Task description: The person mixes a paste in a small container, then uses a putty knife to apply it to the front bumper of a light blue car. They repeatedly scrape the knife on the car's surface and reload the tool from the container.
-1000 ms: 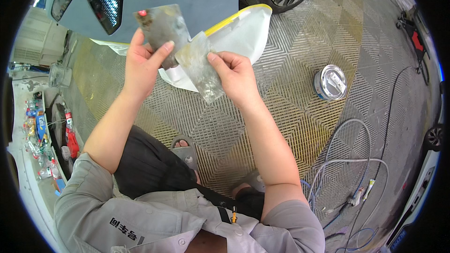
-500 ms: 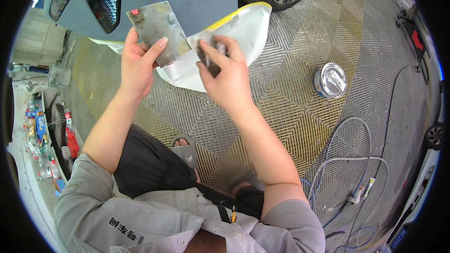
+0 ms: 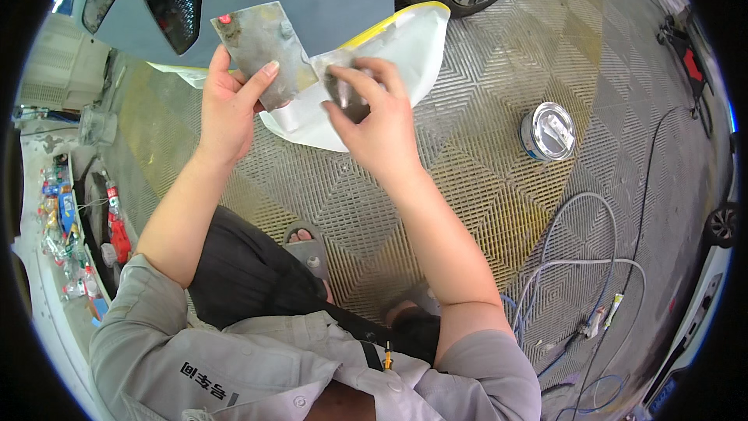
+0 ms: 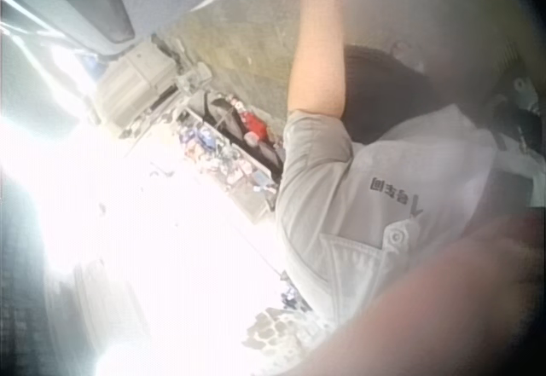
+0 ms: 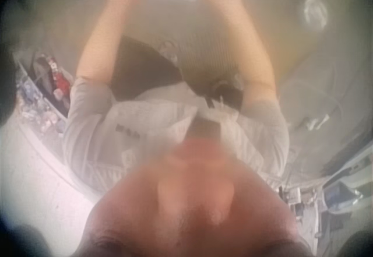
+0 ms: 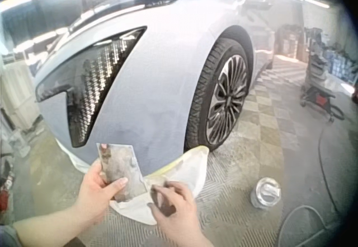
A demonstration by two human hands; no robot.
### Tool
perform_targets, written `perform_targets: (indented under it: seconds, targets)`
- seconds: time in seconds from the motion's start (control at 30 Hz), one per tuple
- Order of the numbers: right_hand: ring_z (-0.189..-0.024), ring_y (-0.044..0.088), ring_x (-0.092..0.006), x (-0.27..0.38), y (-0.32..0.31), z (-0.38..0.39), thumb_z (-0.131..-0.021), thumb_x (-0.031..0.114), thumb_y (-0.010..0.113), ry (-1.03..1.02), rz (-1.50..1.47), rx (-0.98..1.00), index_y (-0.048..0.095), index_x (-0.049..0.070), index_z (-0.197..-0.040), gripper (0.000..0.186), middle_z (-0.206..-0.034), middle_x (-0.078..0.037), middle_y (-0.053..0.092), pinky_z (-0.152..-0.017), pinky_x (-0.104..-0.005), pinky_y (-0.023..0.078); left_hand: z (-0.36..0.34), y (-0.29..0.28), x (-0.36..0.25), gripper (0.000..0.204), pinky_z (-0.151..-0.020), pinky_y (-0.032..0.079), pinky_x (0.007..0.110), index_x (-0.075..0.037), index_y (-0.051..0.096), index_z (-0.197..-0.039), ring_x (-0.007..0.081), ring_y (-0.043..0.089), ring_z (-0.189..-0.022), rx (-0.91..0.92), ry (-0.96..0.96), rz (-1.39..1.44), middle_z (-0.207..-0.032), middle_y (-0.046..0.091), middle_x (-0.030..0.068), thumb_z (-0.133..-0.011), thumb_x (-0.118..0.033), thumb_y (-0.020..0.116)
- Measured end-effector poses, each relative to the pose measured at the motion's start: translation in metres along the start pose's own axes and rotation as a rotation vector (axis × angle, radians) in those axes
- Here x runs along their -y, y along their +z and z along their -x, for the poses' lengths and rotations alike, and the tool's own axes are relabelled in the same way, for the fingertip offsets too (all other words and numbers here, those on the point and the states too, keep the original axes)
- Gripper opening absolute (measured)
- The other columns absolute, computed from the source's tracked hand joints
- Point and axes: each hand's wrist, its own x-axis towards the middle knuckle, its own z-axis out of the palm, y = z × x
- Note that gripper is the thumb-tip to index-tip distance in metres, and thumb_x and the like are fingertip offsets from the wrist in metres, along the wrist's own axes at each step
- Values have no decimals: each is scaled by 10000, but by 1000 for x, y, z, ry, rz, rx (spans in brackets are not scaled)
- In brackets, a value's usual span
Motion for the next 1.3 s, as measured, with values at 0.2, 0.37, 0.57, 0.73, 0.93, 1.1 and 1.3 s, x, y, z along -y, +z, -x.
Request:
perform_targets:
  seconds: [0.2,0.37,0.57,0.73,0.93,1.1,1.3]
  targets:
    - [-1219,579,-385,6,-4,-1,-767,86,871,-142,295,59,772,158,-1253,501,-1339,-130,617,-1016,-448,533,1,0,4,445,-877,621,316,-40,496,-1436,160,734,-1041,16,86,-202,-1176,756,122,-1026,16,660]
    - [-1181,664,-299,11,-3,2,-816,136,888,121,-292,67,797,101,-1214,410,-1361,-112,631,-963,-389,576,-2,-2,5,447,-891,627,338,-37,489,-1439,173,740,-1045,38,135,-219,-1176,756,134,-1028,11,661]
    - [-1132,709,-217,-3,-10,-5,-928,156,822,243,-118,48,744,32,-1275,377,-1294,-94,693,-962,-359,588,-2,-4,-1,506,-833,662,370,-60,452,-1473,198,765,-1022,-26,60,-28,-1187,755,125,-1026,-33,686]
    - [-820,640,-94,-9,-16,-7,-1054,276,703,647,-811,-2,771,-47,-1017,332,-883,-15,723,-727,-272,515,-3,-3,-2,488,-861,654,372,-49,449,-1464,208,758,-1044,-21,75,-29,-1189,752,148,-1031,-25,675]
    - [-640,453,-37,-9,-13,-3,-1052,241,715,541,-501,68,767,-17,-881,314,-698,69,590,-583,-249,385,2,3,1,438,-861,639,347,-42,488,-1429,194,746,-1070,24,81,-87,-1184,749,147,-1031,-10,670]
    - [-782,587,-61,-8,-10,-8,-1066,176,679,309,-472,-175,751,-47,-1217,279,-871,6,691,-717,-235,491,3,1,-1,436,-837,642,339,-49,495,-1426,188,754,-1026,37,43,-39,-1180,752,139,-1030,-9,671]
    - [-1217,634,-261,-1,-3,1,-878,31,812,6,-308,143,752,86,-1337,466,-1430,-129,561,-1001,-377,554,1,-1,1,486,-815,663,379,-72,467,-1470,198,765,-1004,47,4,23,-1187,750,125,-1031,-29,672]
